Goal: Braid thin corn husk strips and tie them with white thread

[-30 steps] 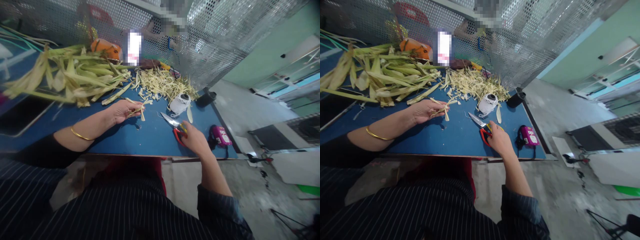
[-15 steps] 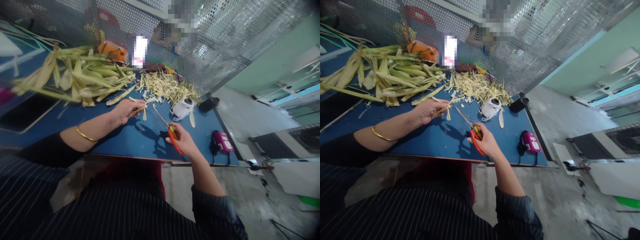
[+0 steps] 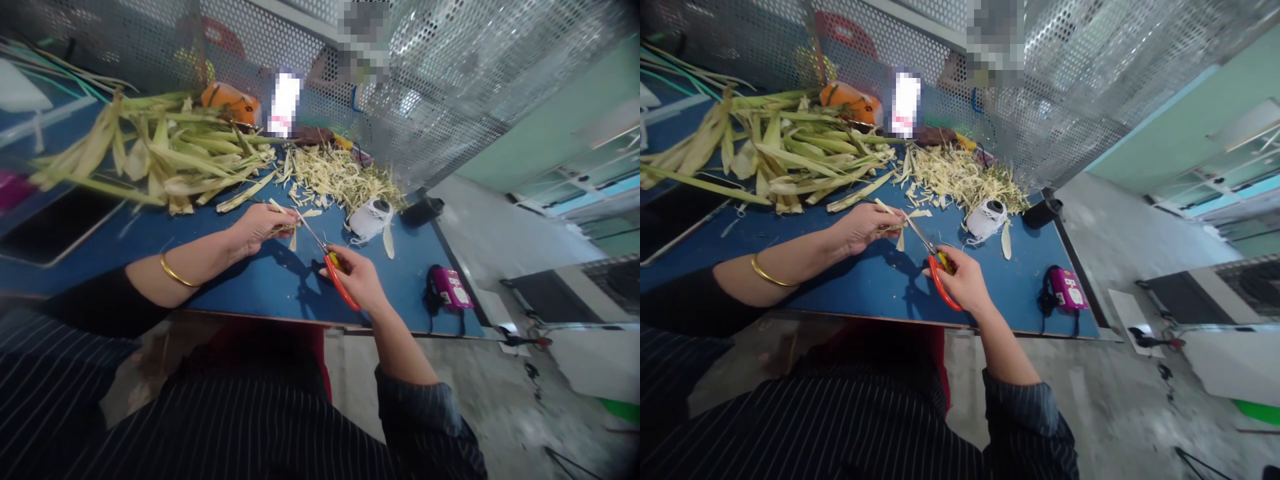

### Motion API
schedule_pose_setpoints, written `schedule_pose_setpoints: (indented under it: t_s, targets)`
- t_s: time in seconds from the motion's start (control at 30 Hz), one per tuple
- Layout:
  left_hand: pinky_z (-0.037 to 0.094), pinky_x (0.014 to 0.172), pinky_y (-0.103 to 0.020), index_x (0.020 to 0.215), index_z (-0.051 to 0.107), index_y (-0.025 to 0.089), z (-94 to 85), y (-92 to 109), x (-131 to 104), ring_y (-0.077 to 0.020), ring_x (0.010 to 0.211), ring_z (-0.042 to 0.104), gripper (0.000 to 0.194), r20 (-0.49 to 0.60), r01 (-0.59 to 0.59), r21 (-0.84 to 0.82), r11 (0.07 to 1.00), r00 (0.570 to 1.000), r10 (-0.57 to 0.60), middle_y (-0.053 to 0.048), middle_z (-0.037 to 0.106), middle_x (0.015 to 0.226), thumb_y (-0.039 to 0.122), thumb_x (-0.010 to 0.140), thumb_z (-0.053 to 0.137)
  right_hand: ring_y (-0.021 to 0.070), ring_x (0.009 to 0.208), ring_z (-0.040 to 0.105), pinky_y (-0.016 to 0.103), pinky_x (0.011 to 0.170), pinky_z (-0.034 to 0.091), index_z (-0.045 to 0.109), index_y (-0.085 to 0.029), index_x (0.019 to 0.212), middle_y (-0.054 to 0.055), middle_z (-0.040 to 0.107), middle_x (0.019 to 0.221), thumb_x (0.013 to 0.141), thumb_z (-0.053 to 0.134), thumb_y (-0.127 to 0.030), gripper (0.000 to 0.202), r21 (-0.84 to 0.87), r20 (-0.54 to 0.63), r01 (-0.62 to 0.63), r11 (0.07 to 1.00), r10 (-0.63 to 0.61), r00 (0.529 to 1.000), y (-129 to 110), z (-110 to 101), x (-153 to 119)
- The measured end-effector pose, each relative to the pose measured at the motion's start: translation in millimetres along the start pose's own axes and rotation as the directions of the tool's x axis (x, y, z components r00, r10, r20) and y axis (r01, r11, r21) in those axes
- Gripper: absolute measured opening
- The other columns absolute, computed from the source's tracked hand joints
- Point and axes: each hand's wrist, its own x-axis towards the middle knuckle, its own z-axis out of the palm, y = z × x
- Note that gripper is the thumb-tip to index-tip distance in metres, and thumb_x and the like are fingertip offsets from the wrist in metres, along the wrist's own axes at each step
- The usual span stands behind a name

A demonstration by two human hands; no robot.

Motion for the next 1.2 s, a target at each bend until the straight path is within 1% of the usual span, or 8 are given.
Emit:
schedule_pose_setpoints:
  t_s: [0.13,0.27,0.4,0.67,0.87,1.07,1.2]
  targets:
    - [0.052,0.070,-0.027,0.073,0.071,0.012,-0.3,-1,2,-0.0132,0.069,0.063,0.015,0.002,-0.012,0.001,1.000,1.000,0.012,-0.006,0.069,0.079,0.016,0.061,0.080,0.0182,0.079,0.062,0.034,0.080,0.053,0.070,-0.017,0.110,0.005,0.070,0.092,0.063,0.080,-0.045,0.056,0.113,0.014,-0.060,0.992,0.059,0.998,-1,0,0]
    - [0.053,0.070,-0.026,0.074,0.072,0.012,-0.9,-2,5,-0.0133,0.071,0.064,0.016,0.019,-0.020,-0.008,1.000,1.000,0.020,-0.006,0.069,0.081,0.017,0.062,0.081,0.0149,0.070,0.059,0.032,0.073,0.052,0.071,-0.015,0.108,0.003,0.068,0.082,0.058,0.083,-0.044,0.059,0.210,0.052,-0.136,0.968,0.128,0.990,-6,-3,0]
    - [0.053,0.071,-0.026,0.074,0.071,0.013,-0.7,-2,5,-0.0131,0.072,0.064,0.015,0.022,-0.015,-0.018,1.000,1.000,0.016,-0.006,0.069,0.080,0.017,0.062,0.080,0.0134,0.066,0.056,0.030,0.066,0.050,0.072,-0.015,0.106,0.001,0.066,0.079,0.056,0.083,-0.044,0.058,0.231,0.061,-0.169,0.958,0.160,0.985,-11,-4,-1]
    - [0.053,0.071,-0.026,0.073,0.071,0.013,0.6,-1,4,-0.0136,0.072,0.063,0.013,0.004,-0.001,-0.001,1.000,1.000,0.001,-0.006,0.069,0.080,0.016,0.063,0.079,0.0145,0.067,0.057,0.032,0.070,0.050,0.074,-0.015,0.103,0.002,0.067,0.077,0.056,0.083,-0.046,0.057,0.201,0.037,-0.149,0.968,0.144,0.989,-12,-1,-2]
    - [0.055,0.069,-0.025,0.073,0.071,0.012,1.6,-2,4,-0.0130,0.071,0.064,0.013,0.002,0.005,-0.013,1.000,1.000,-0.005,-0.006,0.069,0.079,0.013,0.063,0.079,0.0131,0.065,0.052,0.028,0.066,0.047,0.074,-0.015,0.100,0.000,0.061,0.073,0.065,0.078,-0.044,0.046,0.171,0.030,-0.102,0.980,0.098,0.995,-7,2,-5]
    - [0.055,0.069,-0.025,0.074,0.071,0.011,0.9,-3,5,-0.0132,0.073,0.065,0.014,0.011,0.011,-0.006,1.000,1.000,-0.011,-0.006,0.069,0.081,0.014,0.063,0.080,0.0151,0.069,0.055,0.028,0.068,0.048,0.075,-0.017,0.100,0.001,0.063,0.076,0.067,0.078,-0.041,0.041,0.131,0.012,-0.068,0.989,0.068,0.998,1,3,-8]
    - [0.054,0.068,-0.024,0.073,0.071,0.011,0.0,-4,6,-0.0138,0.075,0.065,0.016,0.023,0.007,-0.002,1.000,1.000,-0.007,-0.007,0.070,0.082,0.014,0.061,0.081,0.0152,0.070,0.054,0.028,0.069,0.047,0.074,-0.017,0.101,0.001,0.064,0.078,0.070,0.075,-0.041,0.039,0.096,0.005,-0.048,0.994,0.048,0.999,2,2,-10]
